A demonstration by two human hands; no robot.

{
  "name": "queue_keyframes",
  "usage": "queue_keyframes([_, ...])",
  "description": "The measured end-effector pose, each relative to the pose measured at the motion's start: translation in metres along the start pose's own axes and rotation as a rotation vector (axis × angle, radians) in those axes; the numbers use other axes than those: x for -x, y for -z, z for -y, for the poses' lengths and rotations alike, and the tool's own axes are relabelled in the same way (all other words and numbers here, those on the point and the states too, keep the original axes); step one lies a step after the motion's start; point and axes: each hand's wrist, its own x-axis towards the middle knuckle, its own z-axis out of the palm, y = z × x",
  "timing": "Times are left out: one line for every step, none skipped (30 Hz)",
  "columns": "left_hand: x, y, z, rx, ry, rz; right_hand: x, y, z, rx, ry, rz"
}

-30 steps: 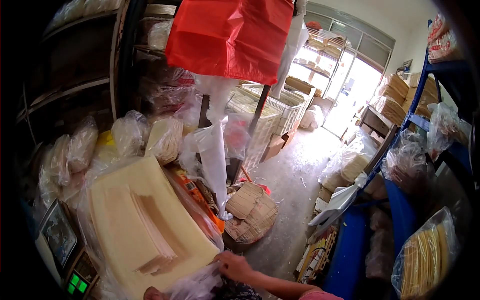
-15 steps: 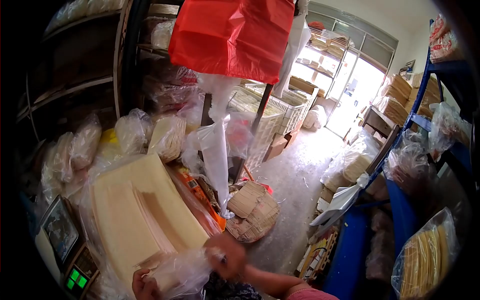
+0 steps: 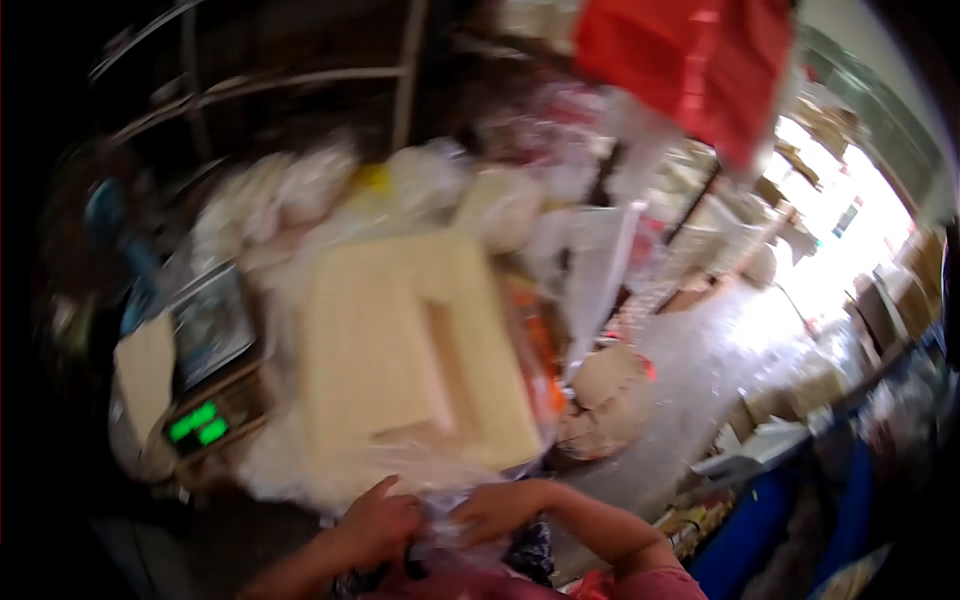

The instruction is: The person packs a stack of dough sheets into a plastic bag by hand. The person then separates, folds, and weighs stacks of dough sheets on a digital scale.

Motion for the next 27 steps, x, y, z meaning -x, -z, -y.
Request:
queue_keyframes([0.004,-0.002,0.018,0.258,0.135,0.143,0.014,0.016,0.011,-0.239,-0.125,0.135])
queue_keyframes([0.013,-0.001,0.029,0.522,0.242,0.279,0.03,0.027,0.011,-0.152,-0.067,0.073])
queue_keyframes([0.03,0.003,0.035,0.988,0.13,0.003,0.05,0.031,-0.012,-0.281,-0.044,0.055])
queue_keyframes([0.043,-0.002,0.055,1.397,0.053,-0.231,0.073,0.025,-0.029,-0.686,-0.029,-0.117])
queue_keyframes([0.039,0.016,0.037,1.515,-0.027,-0.29,0.075,0.018,-0.032,-0.955,0.167,-0.341])
queue_keyframes([0.031,0.02,0.041,1.62,-0.197,-0.27,0.069,0.022,-0.018,-1.117,0.282,-0.449])
queue_keyframes([0.021,0.027,0.039,1.711,-0.375,-0.242,0.056,0.021,-0.02,-0.86,-0.031,-0.832])
queue_keyframes([0.012,0.036,0.03,1.741,-0.265,-0.451,0.041,0.029,-0.022,-0.863,-0.095,-0.994])
queue_keyframes([0.001,0.048,0.016,1.758,-0.153,-0.655,0.026,0.038,-0.021,-0.86,-0.161,-1.155])
queue_keyframes([-0.009,0.053,0.021,1.544,-0.061,-0.745,0.012,0.046,-0.017,-1.048,-0.012,-1.153])
queue_keyframes([-0.026,0.053,0.039,1.329,0.025,-0.821,-0.001,0.054,-0.013,-1.237,0.135,-1.135])
queue_keyframes([-0.04,0.05,0.058,1.112,0.105,-0.885,-0.013,0.05,-0.018,-1.31,0.252,-1.166])
queue_keyframes([-0.045,0.039,0.079,0.824,0.26,-0.833,-0.023,0.048,-0.028,-1.381,0.375,-1.196])
queue_keyframes([-0.046,0.022,0.102,0.534,0.405,-0.77,-0.032,0.038,-0.06,-1.006,0.167,-1.306])
queue_keyframes([-0.047,0.013,0.112,0.245,0.54,-0.696,-0.041,0.023,-0.105,-0.621,-0.037,-1.375])
queue_keyframes([-0.048,0.013,0.097,0.22,0.616,-0.562,-0.046,0.014,-0.129,-0.232,-0.238,-1.403])
queue_keyframes([-0.049,0.013,0.098,0.158,0.61,-0.521,-0.047,0.013,-0.119,-0.086,-0.29,-1.394])
queue_keyframes([-0.051,0.014,0.099,0.094,0.604,-0.479,-0.047,0.014,-0.101,0.057,-0.342,-1.38])
queue_keyframes([-0.053,0.014,0.102,0.127,0.603,-0.488,-0.047,0.015,-0.09,0.2,-0.394,-1.361])
queue_keyframes([-0.057,0.013,0.105,0.16,0.6,-0.501,-0.046,0.018,-0.088,0.191,-0.403,-1.326])
queue_keyframes([-0.061,0.013,0.108,0.192,0.593,-0.518,-0.045,0.024,-0.087,0.185,-0.408,-1.294])
queue_keyframes([-0.066,0.013,0.111,0.354,0.597,-0.488,-0.043,0.028,-0.087,0.18,-0.41,-1.269])
queue_keyframes([-0.071,0.012,0.114,0.514,0.6,-0.451,-0.042,0.03,-0.099,0.072,-0.407,-1.244])
queue_keyframes([-0.072,0.011,0.113,0.678,0.605,-0.412,-0.043,0.035,-0.108,-0.035,-0.404,-1.212])
queue_keyframes([-0.074,0.008,0.109,0.701,0.602,-0.382,-0.042,0.037,-0.114,-0.141,-0.399,-1.176])
queue_keyframes([-0.076,0.007,0.103,0.722,0.597,-0.353,-0.036,0.035,-0.119,-0.244,-0.425,-1.131])
queue_keyframes([-0.077,0.007,0.098,0.742,0.591,-0.323,-0.029,0.035,-0.099,-0.346,-0.448,-1.084])
